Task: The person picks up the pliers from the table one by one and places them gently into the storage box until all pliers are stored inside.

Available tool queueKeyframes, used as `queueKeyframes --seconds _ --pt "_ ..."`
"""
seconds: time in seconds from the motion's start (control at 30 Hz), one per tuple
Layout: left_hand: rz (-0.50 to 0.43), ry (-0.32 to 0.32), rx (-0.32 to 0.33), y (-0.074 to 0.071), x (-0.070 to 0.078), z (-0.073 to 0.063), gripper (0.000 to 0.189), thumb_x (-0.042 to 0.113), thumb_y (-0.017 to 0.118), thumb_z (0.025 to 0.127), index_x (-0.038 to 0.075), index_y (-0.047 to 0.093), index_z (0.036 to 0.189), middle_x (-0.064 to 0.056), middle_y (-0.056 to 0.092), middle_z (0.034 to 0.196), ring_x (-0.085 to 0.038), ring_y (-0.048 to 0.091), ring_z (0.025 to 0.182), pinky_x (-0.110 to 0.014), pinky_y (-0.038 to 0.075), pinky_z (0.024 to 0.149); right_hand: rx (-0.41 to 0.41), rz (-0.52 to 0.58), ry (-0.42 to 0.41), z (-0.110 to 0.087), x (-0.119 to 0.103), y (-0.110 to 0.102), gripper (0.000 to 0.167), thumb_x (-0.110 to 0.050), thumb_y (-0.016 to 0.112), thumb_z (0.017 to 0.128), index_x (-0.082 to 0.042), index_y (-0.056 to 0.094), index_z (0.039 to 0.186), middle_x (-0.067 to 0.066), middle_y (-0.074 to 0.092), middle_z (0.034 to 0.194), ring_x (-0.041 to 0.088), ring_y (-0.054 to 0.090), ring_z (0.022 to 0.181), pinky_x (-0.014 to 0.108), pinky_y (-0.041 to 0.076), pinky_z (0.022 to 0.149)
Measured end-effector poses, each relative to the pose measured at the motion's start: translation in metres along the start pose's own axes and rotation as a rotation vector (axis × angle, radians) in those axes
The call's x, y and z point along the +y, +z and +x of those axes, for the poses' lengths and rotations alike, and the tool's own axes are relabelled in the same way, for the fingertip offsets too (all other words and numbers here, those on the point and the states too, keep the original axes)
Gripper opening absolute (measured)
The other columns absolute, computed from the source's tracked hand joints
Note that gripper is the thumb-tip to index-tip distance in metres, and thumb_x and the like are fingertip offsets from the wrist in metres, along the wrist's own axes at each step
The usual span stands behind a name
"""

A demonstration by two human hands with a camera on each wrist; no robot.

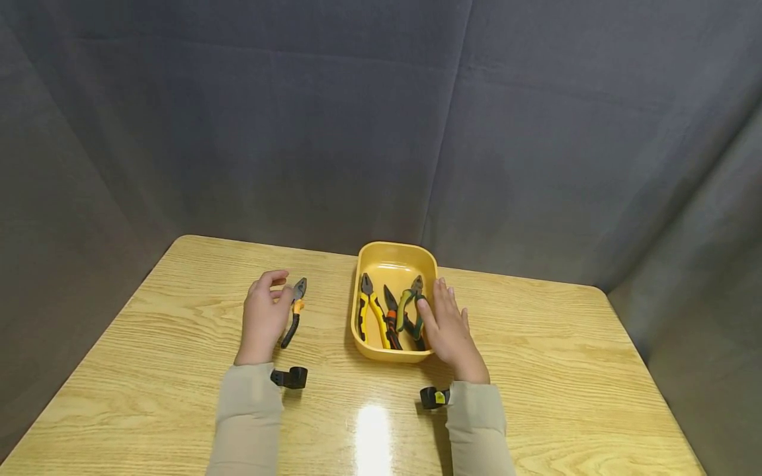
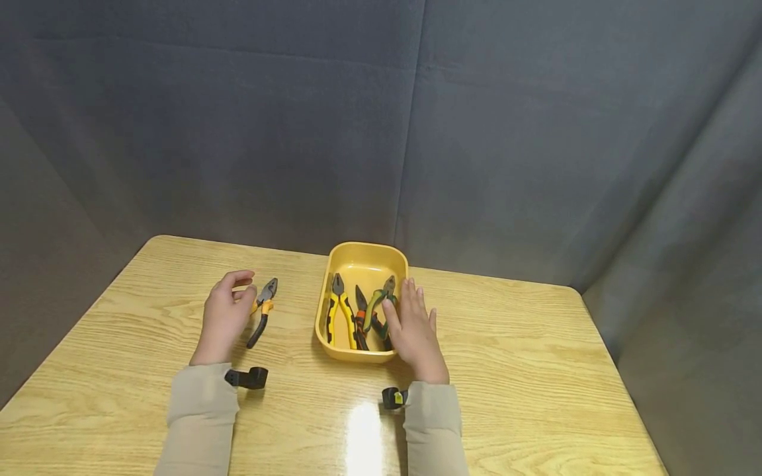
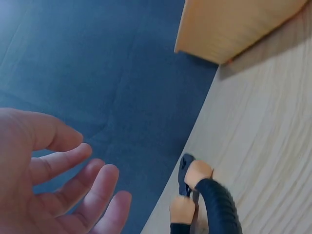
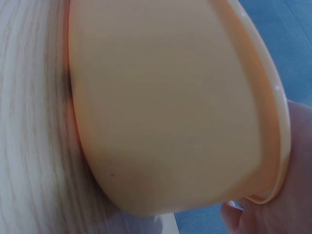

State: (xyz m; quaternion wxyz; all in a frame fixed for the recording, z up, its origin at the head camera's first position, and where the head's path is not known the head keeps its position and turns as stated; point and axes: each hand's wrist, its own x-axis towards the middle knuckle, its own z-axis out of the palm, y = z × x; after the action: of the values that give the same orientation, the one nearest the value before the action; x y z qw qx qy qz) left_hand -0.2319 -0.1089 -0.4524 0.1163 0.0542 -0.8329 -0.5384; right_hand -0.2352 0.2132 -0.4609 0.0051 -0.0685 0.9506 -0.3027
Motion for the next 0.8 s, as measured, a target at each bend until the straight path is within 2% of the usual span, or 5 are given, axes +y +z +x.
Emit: queueKeyframes --seconds 0.13,0.3,0.8 --pt "0.000 -0.012 0.019 -0.0012 -0.0015 0.0000 0.038 0.011 0.050 0.104 -0.001 0.054 0.139 -0.022 0.053 0.134 -0.041 0.056 0.117 -0.052 0.049 0.092 -0.001 -0.001 -0.001 -0.0001 0.0000 0.0003 0.072 -0.052 0.022 0.110 -0.006 0.006 0.164 0.010 -0.002 0.170 0.036 -0.002 0.156 0.068 -0.003 0.118" --pt "0.021 -0.027 0.009 -0.0006 -0.0035 -0.0001 0.038 0.013 0.050 0.104 -0.001 0.054 0.140 -0.022 0.052 0.135 -0.040 0.056 0.118 -0.051 0.051 0.092 0.002 -0.005 -0.002 -0.0004 0.0001 0.0003 0.075 -0.056 0.019 0.109 -0.006 0.007 0.164 0.011 0.000 0.170 0.036 -0.001 0.156 0.068 -0.002 0.118" --pt "0.112 -0.084 -0.056 -0.0005 -0.0100 0.0016 0.042 0.014 0.052 0.104 -0.005 0.051 0.142 -0.028 0.049 0.138 -0.044 0.057 0.122 -0.053 0.051 0.096 0.004 0.000 -0.009 -0.0004 0.0009 0.0005 0.080 -0.061 0.016 0.107 -0.005 0.007 0.163 0.014 0.002 0.170 0.036 -0.001 0.156 0.069 -0.002 0.118"
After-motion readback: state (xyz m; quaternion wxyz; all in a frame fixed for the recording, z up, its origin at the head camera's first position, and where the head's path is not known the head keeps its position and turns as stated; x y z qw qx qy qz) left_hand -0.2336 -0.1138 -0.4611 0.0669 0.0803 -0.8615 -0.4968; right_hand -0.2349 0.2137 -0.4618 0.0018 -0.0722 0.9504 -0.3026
